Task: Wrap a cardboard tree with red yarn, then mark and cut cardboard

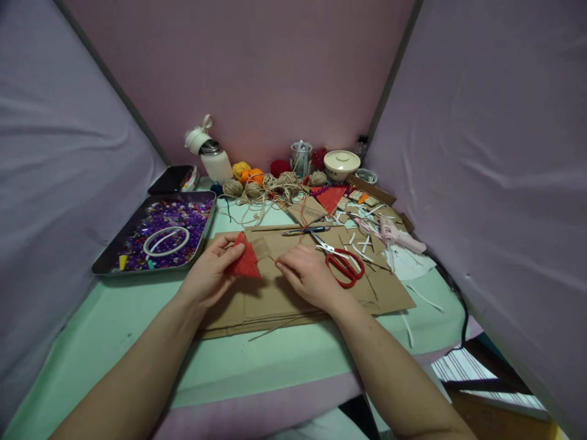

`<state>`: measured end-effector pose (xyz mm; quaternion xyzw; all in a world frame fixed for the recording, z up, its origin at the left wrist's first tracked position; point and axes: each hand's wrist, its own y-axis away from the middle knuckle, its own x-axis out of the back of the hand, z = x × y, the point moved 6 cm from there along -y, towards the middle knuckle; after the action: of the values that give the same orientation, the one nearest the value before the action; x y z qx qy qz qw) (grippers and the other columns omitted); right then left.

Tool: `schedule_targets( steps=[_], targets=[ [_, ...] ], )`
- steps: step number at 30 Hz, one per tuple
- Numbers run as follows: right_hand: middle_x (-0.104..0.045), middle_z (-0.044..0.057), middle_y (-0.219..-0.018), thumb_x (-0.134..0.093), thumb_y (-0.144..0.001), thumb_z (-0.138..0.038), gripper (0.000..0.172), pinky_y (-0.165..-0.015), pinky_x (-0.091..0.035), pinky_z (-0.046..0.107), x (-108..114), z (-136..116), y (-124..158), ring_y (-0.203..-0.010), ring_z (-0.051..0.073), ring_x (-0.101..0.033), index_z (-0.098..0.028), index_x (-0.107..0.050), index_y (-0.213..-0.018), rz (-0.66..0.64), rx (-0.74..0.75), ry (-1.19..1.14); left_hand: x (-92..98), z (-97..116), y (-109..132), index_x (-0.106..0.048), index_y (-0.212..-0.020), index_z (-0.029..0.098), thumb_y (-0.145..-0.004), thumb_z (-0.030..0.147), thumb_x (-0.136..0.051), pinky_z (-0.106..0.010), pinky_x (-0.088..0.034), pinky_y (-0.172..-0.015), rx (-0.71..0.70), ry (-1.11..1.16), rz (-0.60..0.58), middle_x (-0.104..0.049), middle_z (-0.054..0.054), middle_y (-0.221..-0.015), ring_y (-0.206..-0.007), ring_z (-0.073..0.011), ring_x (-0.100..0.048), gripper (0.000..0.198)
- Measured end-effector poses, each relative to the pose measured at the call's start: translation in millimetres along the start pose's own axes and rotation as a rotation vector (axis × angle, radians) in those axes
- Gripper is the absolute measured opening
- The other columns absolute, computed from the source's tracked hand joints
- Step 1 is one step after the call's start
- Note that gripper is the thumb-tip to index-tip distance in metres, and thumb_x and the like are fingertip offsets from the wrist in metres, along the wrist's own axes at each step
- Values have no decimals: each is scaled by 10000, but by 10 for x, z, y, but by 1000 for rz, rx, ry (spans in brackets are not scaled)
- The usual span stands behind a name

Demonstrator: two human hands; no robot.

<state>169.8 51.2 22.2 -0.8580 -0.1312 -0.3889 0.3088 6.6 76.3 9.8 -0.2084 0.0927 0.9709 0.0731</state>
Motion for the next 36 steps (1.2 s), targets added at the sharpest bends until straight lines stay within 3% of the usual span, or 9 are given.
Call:
schedule_targets(
  steps=[12, 23, 27, 31, 34, 36],
  targets=[
    [-548, 53, -724, -405, -941, -253, 227, -707, -338, 307, -101, -172, 39, -744, 179, -450, -173, -581, -821, -106, 126, 110, 100, -111, -50, -519, -863, 181, -650, 264, -742, -216, -518, -555, 17, -26, 128, -653, 25, -700, -549, -94, -603, 319],
    [-560, 53, -763, -417, -935, -257, 206, -712, -334, 308, -132, -228, 61, -763, 179, -443, -170, -569, -828, -172, 171, 161, 95, -199, -44, -496, -835, 169, -638, 226, -739, -213, -507, -524, 118, -25, 137, -640, 22, -685, -537, -94, -590, 318],
    [-573, 59, -787, -428, -930, -244, 172, -721, -335, 314, -127, -260, 64, -770, 181, -445, -170, -573, -874, -161, 181, 145, 132, -186, -61, -492, -856, 181, -665, 282, -719, -213, -475, -548, 18, -197, 136, -649, 20, -687, -554, -107, -594, 313],
    [-578, 57, -801, -449, -923, -234, 145, -723, -336, 308, -171, -275, 71, -783, 180, -450, -175, -578, -897, -187, 192, 160, 92, -159, -22, -529, -851, 190, -708, 321, -662, -217, -428, -566, -54, -526, 107, -643, 16, -716, -620, -128, -581, 235],
    [-567, 54, -768, -443, -928, -254, 175, -709, -335, 307, -176, -240, 65, -769, 181, -452, -175, -582, -856, -176, 189, 180, 5, -158, 25, -556, -797, 188, -711, 313, -644, -225, -399, -563, -58, -732, 18, -618, 17, -692, -623, -136, -553, 176],
    [-566, 57, -765, -444, -929, -263, 188, -708, -336, 311, -134, -176, 51, -771, 185, -460, -174, -587, -846, -131, 149, 181, -50, -197, 50, -554, -794, 187, -723, 318, -625, -226, -385, -548, -11, -753, -79, -601, 19, -674, -612, -138, -541, 165]
  ],
)
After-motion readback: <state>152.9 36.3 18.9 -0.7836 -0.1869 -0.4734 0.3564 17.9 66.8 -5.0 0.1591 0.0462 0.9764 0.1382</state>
